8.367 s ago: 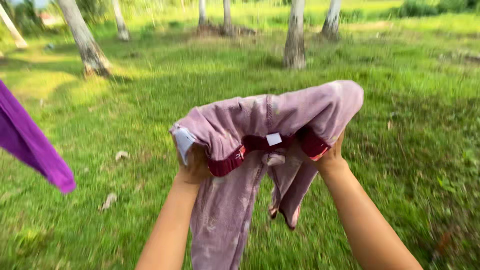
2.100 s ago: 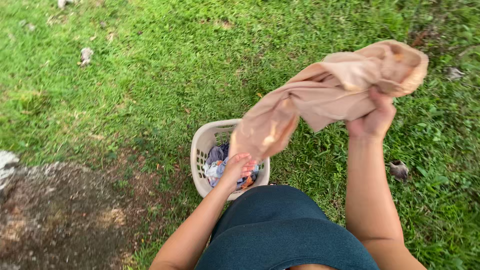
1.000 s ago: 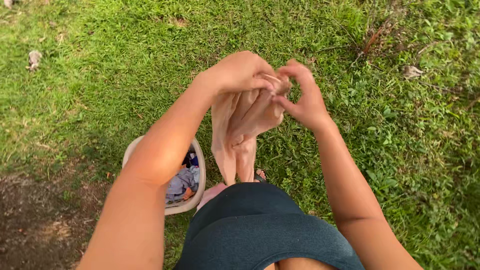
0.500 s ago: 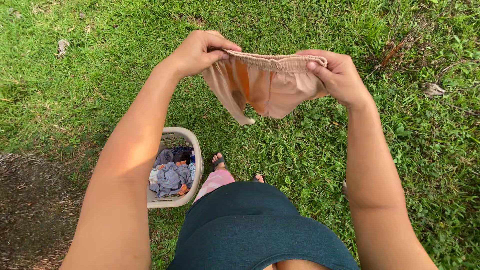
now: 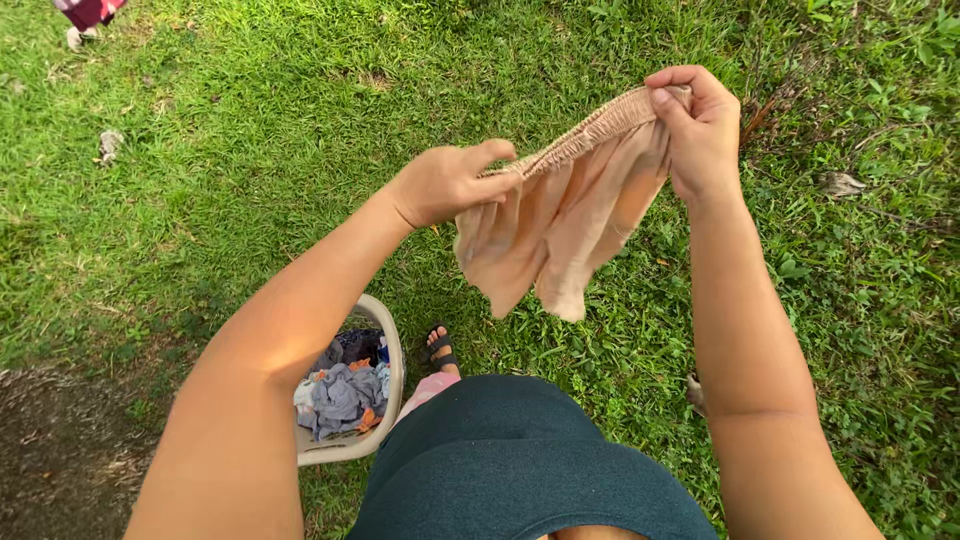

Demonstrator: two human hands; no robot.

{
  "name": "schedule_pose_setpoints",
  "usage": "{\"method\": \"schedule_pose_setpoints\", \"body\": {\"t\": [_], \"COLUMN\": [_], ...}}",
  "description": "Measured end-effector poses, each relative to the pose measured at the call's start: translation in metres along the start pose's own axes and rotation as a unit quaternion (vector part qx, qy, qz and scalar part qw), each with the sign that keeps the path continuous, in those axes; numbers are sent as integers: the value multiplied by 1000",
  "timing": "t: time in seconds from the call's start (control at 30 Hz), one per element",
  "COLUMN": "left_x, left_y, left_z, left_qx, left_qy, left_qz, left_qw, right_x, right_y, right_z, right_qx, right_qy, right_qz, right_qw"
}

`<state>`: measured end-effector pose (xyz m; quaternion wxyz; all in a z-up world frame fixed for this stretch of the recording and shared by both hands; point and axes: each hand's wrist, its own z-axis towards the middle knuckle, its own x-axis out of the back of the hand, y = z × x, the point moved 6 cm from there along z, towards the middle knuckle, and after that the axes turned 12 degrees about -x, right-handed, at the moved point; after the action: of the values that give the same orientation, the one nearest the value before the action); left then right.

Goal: The person takes pieces of clothing out of a laundry basket one at a time, shakes them out by hand, and hangs them onto an outdoor clothesline.

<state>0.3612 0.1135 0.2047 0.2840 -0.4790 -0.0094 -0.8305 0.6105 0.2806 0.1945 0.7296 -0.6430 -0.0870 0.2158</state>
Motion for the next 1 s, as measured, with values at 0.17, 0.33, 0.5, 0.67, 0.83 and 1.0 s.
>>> {"method": "schedule_pose_setpoints", "body": {"t": [0.17,0.33,0.5,0.67,0.83,1.0], "left_x": [-9,13,57,76,64,-38], "left_y": [-50,-132,-163,-183,-173,-138], "left_z": [-39,-113,-160,-164,-207,-236], "left_qx": [160,422,550,464,527,545], "left_qy": [-84,-148,-27,-85,511,532], "left_qz": [27,-15,-63,88,-165,-364], "left_qw": [983,894,833,878,659,537], "right_x": [-31,-81,-123,-179,-224,-294], "right_y": [-12,-25,-10,2,30,99], "right_z": [14,33,62,86,87,86], "right_qx": [3,-25,-28,226,197,41], "right_qy": [-54,-39,5,142,236,75], "right_qz": [-44,-356,-584,-648,-341,6], "right_qw": [998,933,811,714,888,996]}}
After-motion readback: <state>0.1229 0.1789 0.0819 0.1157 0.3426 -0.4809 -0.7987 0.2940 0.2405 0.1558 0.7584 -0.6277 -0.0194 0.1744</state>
